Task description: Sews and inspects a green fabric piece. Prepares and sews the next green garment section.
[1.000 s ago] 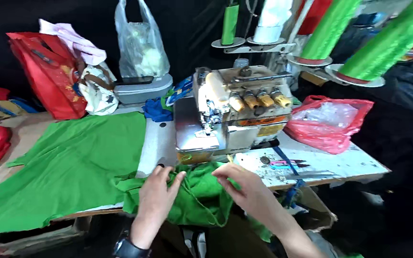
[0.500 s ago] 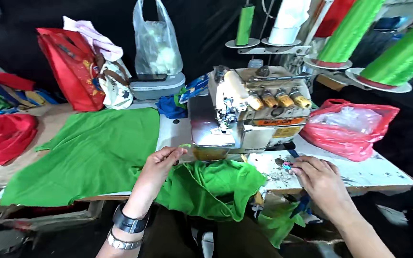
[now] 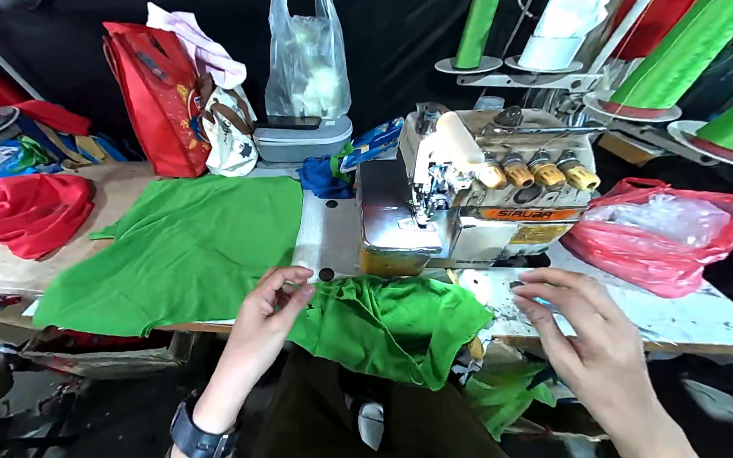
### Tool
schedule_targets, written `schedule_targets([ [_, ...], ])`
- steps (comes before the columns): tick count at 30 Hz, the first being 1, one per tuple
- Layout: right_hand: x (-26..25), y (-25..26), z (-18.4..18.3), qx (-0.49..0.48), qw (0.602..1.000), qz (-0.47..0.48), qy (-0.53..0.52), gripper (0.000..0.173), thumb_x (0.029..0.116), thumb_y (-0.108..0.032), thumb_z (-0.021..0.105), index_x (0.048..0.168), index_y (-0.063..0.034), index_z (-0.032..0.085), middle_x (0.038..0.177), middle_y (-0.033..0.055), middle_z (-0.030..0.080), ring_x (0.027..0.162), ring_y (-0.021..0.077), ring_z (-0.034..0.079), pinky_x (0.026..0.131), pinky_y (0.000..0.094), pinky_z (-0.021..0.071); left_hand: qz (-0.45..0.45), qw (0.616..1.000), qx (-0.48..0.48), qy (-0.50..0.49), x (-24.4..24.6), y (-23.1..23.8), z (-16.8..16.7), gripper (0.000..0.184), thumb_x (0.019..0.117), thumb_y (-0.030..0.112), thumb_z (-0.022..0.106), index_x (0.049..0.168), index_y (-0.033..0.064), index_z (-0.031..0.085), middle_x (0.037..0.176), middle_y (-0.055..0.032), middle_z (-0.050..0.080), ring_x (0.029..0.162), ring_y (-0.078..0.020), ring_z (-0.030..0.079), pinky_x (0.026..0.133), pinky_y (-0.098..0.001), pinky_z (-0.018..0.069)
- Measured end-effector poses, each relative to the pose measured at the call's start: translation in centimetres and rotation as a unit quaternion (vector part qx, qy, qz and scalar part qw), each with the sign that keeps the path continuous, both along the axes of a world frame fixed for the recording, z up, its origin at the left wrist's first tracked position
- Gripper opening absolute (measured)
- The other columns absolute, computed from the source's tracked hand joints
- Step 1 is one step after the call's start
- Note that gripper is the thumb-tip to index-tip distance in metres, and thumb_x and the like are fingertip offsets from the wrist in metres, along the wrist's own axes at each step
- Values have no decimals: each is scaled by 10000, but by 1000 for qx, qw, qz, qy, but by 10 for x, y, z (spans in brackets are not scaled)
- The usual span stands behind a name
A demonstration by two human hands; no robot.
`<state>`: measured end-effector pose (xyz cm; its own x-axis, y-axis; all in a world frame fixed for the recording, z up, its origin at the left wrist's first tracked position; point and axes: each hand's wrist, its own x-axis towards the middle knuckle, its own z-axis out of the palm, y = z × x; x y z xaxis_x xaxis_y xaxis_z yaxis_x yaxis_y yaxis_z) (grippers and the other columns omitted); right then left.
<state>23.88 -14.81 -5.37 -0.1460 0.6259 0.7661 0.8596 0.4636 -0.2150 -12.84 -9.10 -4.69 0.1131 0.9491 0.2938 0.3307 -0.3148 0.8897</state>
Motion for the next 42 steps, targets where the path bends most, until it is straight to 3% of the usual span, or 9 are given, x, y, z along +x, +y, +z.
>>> schedule_targets([
  [3, -35, -8, 23, 31, 996, 77, 30, 181, 1056, -279, 556, 1058, -128, 654, 1137, 28, 656, 1141, 105, 608, 972, 266, 504, -10, 999, 50, 1, -2, -12, 1, 209, 960, 205, 645, 1146, 135, 710, 1024, 39, 665, 824, -45, 638, 719, -202, 546],
  [6, -44, -9, 27, 24, 997, 76, 20, 198, 1055, -286, 555, 1072, -120, 661, 1093, 16, 670, 1080, 94, 630, 929, 252, 525, -33, 996, 77, -9, -7, -25, 3, 184, 951, 196, 649, 1112, 148, 723, 1015, 51, 675, 845, -52, 655, 728, -200, 568],
  [10, 11, 0, 7, -130, 983, -114, -54, 390, 1011, -256, 594, 1260, 38, 655, 1184, 291, 649, 1089, 521, 625, 887, 712, 474, -67, 992, 103, 22, -13, -32, 1, 159, 943, 206, 669, 1074, 146, 734, 1028, 68, 685, 839, -32, 651, 715, -185, 566],
  [12, 46, 2, -14, -190, 963, -188, -43, 362, 943, -142, 729, 1231, 72, 673, 1147, 393, 601, 1066, 643, 559, 849, 810, 412, -41, 988, 133, 73, -13, -25, -6, 182, 943, 208, 659, 1084, 119, 732, 1027, 59, 682, 830, -11, 633, 702, -168, 541],
  [19, 60, 3, -35, -144, 964, -211, -75, 170, 919, -72, 745, 1057, 26, 759, 971, 290, 666, 934, 514, 647, 804, 683, 499, 16, 960, 189, 206, 11, 7, -36, 323, 939, 301, 647, 1166, 89, 736, 1216, -74, 639, 1138, -235, 594, 947, -449, 501],
  [29, 34, 16, -40, -135, 961, -231, -64, 235, 911, -251, 774, 1007, -37, 782, 1009, 234, 661, 954, 452, 628, 812, 646, 463, 35, 950, 227, 211, 14, 2, -51, 337, 940, 376, 589, 1081, 126, 767, 1233, -70, 629, 1122, -245, 577, 922, -489, 445],
  [35, 0, 26, -40, -130, 962, -231, -69, 131, 942, -140, 727, 976, -16, 752, 944, 199, 661, 912, 413, 651, 781, 588, 497, 22, 951, 235, 198, 15, -4, -49, 321, 951, 358, 590, 1042, 110, 773, 1228, -95, 633, 1118, -233, 583, 931, -446, 459],
  [38, -8, 17, -28, -71, 984, -166, 8, 192, 1007, -152, 619, 1052, 4, 722, 1045, 193, 669, 898, 345, 685, 737, 500, 582, 15, 967, 216, 136, 17, -15, -40, 255, 963, 296, 622, 1004, 82, 753, 1058, -26, 672, 903, -47, 620, 771, -202, 536],
  [42, -48, -2, -7, -14, 996, 49, 69, 204, 1068, -234, 509, 1128, -90, 640, 1164, 59, 610, 1066, 79, 612, 914, 226, 527, -168, 976, -84, -107, 40, -43, -18, 299, 1082, 251, 472, 1125, 108, 731, 873, 87, 712, 712, 31, 619, 640, -147, 513],
])
